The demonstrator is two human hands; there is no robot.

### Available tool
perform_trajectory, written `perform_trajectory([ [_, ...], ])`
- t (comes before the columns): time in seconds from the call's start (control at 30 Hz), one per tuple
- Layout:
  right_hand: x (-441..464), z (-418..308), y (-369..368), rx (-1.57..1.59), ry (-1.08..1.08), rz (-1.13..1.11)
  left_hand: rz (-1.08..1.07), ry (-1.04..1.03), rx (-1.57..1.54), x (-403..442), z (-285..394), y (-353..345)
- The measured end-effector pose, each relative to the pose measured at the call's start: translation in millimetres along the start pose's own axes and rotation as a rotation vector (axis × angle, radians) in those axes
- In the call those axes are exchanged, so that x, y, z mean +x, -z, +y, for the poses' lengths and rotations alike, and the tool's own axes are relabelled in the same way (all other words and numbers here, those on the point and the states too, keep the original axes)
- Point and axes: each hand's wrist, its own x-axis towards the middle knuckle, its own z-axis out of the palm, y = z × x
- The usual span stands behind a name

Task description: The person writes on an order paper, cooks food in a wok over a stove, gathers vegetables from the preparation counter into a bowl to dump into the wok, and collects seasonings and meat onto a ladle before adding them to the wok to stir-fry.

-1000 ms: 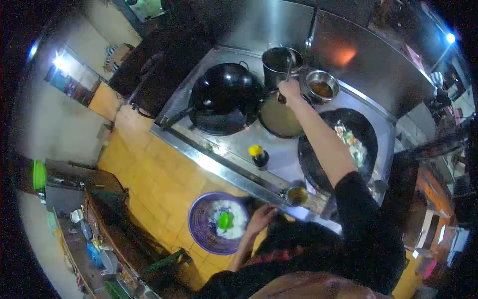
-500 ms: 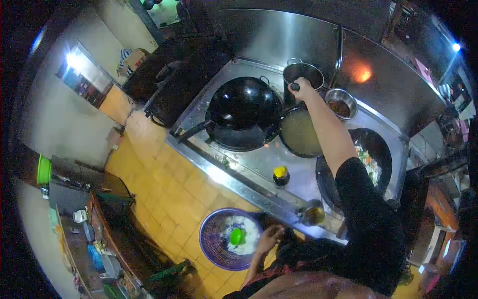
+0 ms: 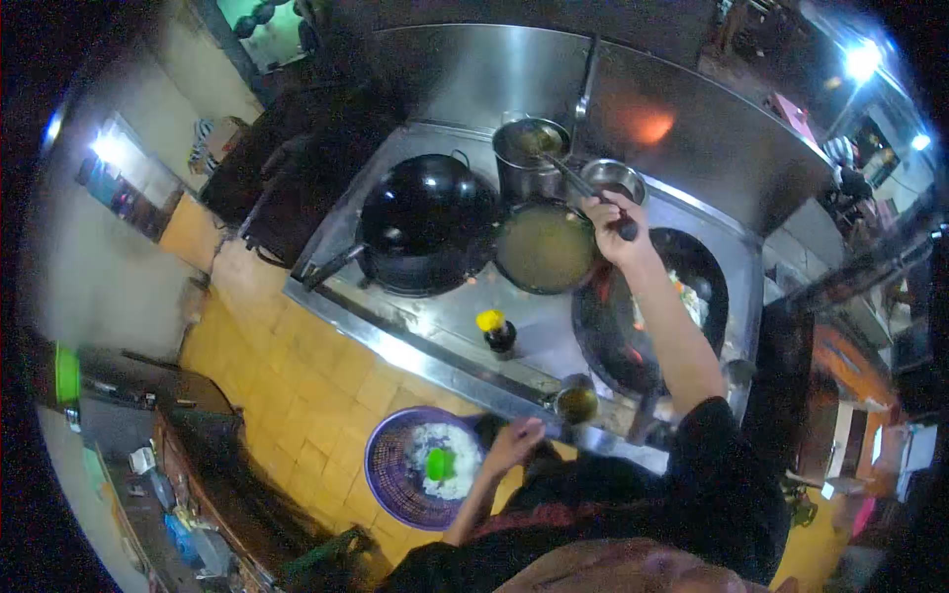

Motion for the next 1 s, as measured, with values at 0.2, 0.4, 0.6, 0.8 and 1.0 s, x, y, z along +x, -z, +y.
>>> perform_trajectory([
  [0.2, -174.0, 14.5, -39.4, 0.008, 0.020, 0.019, -0.063, -0.006, 0.070, 5.3, -11.5, -23.8],
  [0.4, -324.2, 25.2, -7.6, -0.158, 0.160, 0.114, -0.030, 0.035, 0.062, -2.9, 15.1, -14.8],
  [0.6, -369.3, 64.6, 67.9, -0.962, 0.429, 0.989, 0.023, 0.074, 0.101, 18.0, 13.9, -7.5],
  [0.8, -394.5, 71.9, 138.6, -2.048, 0.530, 1.192, -0.061, -0.018, 0.248, 54.6, -4.9, -7.6],
  [1.0, -398.7, 70.5, 139.4, -1.716, 0.473, 1.070, 0.062, -0.499, 0.953, 86.2, -13.7, -26.7],
])
